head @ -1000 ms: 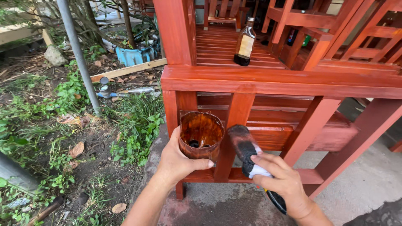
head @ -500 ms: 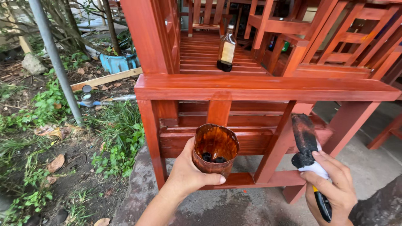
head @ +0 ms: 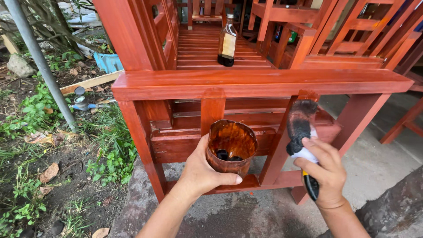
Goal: The person applies a reddish-brown wood stain to a wooden furniture frame using a brush, holding a stained cup of stain in one hand while brushing the rails and slats of the frame, working across different sections of the piece.
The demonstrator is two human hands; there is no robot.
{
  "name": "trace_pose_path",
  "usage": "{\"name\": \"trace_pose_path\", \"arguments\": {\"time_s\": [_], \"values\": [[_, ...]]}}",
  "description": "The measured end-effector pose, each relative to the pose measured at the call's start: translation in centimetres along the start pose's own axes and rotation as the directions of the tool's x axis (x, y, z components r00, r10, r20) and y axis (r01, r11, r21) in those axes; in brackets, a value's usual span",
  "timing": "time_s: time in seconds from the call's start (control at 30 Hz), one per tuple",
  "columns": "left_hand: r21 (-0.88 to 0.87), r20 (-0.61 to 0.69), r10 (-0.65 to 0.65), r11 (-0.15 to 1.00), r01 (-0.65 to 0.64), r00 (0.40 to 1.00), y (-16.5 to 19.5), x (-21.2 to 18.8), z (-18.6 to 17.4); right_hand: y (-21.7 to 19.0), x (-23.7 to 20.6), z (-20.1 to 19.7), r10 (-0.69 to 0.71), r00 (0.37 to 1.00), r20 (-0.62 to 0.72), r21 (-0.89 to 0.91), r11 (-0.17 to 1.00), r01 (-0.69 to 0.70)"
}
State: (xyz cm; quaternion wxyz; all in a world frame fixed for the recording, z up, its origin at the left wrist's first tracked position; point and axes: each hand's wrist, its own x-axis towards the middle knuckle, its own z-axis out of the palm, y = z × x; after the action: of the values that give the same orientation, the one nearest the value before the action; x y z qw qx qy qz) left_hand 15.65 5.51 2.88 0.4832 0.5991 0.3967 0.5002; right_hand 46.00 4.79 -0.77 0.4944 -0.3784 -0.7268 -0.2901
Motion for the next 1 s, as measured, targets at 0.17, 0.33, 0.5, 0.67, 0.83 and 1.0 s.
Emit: {"name": "trace_pose_path", "arguments": {"time_s": [0.17, 0.33, 0.5, 0.67, 0.83, 1.0], "values": [[0.004, 0.021, 0.026, 1.0, -0.026, 0.999, -0.1, -0.4, 0.7, 0.3, -5.4, 1.8, 0.045, 0.992, 0.115, -0.013, 0.999, -0.044], [0.007, 0.027, 0.005, 1.0, -0.005, 1.0, -0.2, -0.4, 0.9, 0.6, -12.4, 3.6, 0.101, 0.957, 0.272, -0.027, 0.995, -0.097], [0.056, 0.009, -0.048, 0.997, 0.047, 0.999, -0.6, -0.6, 1.0, 0.6, -19.0, 3.2, 0.136, 0.845, 0.517, 0.091, 0.973, -0.212], [-0.02, 0.014, 0.029, 0.999, -0.029, 0.999, -1.0, -1.0, 0.9, 0.6, -18.9, 2.9, 0.151, 0.719, 0.678, 0.151, 0.929, -0.338], [-0.024, 0.017, 0.024, 0.999, -0.024, 1.0, -0.7, -1.0, 0.8, 0.8, -10.8, 2.2, 0.169, 0.782, 0.6, 0.059, 0.966, -0.253], [-0.049, 0.009, 0.021, 0.999, -0.02, 1.0, -0.7, -1.0, 0.6, 0.6, -1.5, -1.3, 0.047, 0.908, 0.415, 0.158, 0.98, -0.123]]}}
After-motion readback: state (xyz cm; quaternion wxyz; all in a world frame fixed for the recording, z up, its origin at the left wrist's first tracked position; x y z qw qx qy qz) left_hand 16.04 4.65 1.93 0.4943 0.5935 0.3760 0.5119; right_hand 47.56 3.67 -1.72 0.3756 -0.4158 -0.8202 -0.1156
